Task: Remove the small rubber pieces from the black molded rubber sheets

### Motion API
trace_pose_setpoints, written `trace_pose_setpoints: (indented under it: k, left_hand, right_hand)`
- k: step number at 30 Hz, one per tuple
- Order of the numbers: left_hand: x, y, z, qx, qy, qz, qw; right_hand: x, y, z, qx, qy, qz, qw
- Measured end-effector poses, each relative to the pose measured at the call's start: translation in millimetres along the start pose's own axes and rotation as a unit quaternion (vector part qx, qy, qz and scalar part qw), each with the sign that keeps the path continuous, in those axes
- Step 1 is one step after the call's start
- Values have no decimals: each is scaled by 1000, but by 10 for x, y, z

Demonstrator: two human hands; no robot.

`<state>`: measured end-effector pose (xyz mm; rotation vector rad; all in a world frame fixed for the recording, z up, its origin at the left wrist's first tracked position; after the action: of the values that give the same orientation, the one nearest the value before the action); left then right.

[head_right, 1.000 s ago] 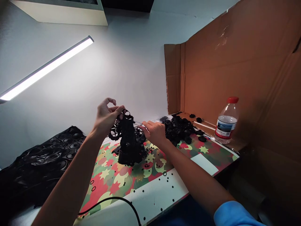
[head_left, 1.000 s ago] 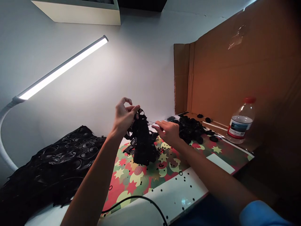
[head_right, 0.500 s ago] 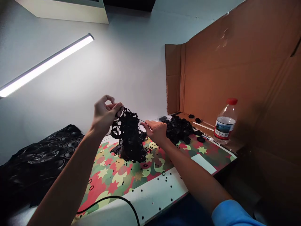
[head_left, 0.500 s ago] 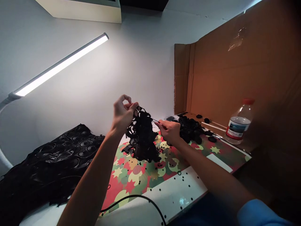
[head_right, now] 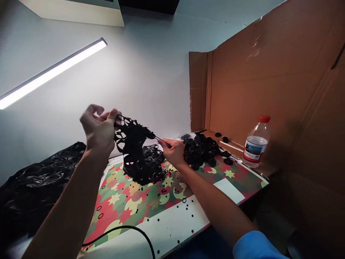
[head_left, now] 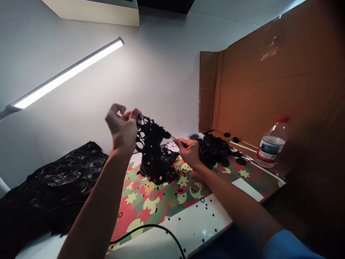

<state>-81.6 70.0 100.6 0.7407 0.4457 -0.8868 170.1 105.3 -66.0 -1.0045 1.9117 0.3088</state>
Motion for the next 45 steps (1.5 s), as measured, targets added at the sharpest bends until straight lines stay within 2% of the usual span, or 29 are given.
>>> trace_pose_setpoints:
  k: [2,3,4,6,8,13,17,20,22,24,25,27,28,31,33,36,39,45]
  left_hand:
    - [-126,-295,256,26,73,103,992]
    - [-168,-415,429,48,130,124,983]
    - [-199,-505,589,52,180,126,974]
    - [-260,-526,773,-3,223,62,973]
    - [-305,-539,788,-46,206,22,977]
    - [-316,-412,444,-142,41,-52,988]
    - [-260,-371,472,-145,31,-53,988]
    - [-195,-309,475,-125,15,-87,988]
    - [-151,-258,427,-119,-1,-115,986]
    - [-99,-192,352,-118,-18,-150,981]
    - [-69,-154,313,-114,-26,-170,979]
    - [5,-71,247,-98,-43,-215,971]
    - [47,-31,220,-89,-52,-239,966]
    - [192,74,139,-89,-80,-316,941]
    - [295,128,82,-105,-93,-369,919]
    - [399,180,20,-114,-102,-422,894]
    - [423,212,17,-106,-93,-431,891]
    - [416,255,118,-66,-86,-397,912]
  right_hand:
    - [10,8,150,34,26,-1,999]
    - [6,3,219,52,37,-3,998]
    - [-4,-3,281,74,49,-8,996]
    - [-43,-8,369,122,71,-31,990]
    - [-101,-3,420,174,88,-69,978]
    - [-280,-114,609,304,126,-198,923]
    - [-478,-431,742,375,131,-235,887]
    - [-583,-627,732,399,137,-245,873]
    - [-616,-682,632,398,132,-254,872]
    - [-611,-653,414,351,108,-263,892]
    - [-589,-615,257,302,92,-266,911]
    - [-524,-547,-161,108,67,-251,960]
    - [-469,-534,-350,23,65,-245,967]
    - [-241,-473,-790,-143,68,-271,949]
    - [-141,-453,-943,-197,71,-279,937]
    - [-97,-422,-983,-218,77,-293,928]
    - [-124,-388,-986,-196,60,-327,923]
    - [-353,-387,-1220,-80,-86,-357,927]
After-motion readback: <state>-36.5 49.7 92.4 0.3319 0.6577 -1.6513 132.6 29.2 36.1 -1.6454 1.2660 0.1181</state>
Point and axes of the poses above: each hand's wrist, its own x-axis away from the middle knuckle, its own y-axis out of the palm, z = x × y, the point moved 9 cm from there along -x, towards the middle knuckle, and after that the axes turned 11 degrees about z, right-handed, at the moved point
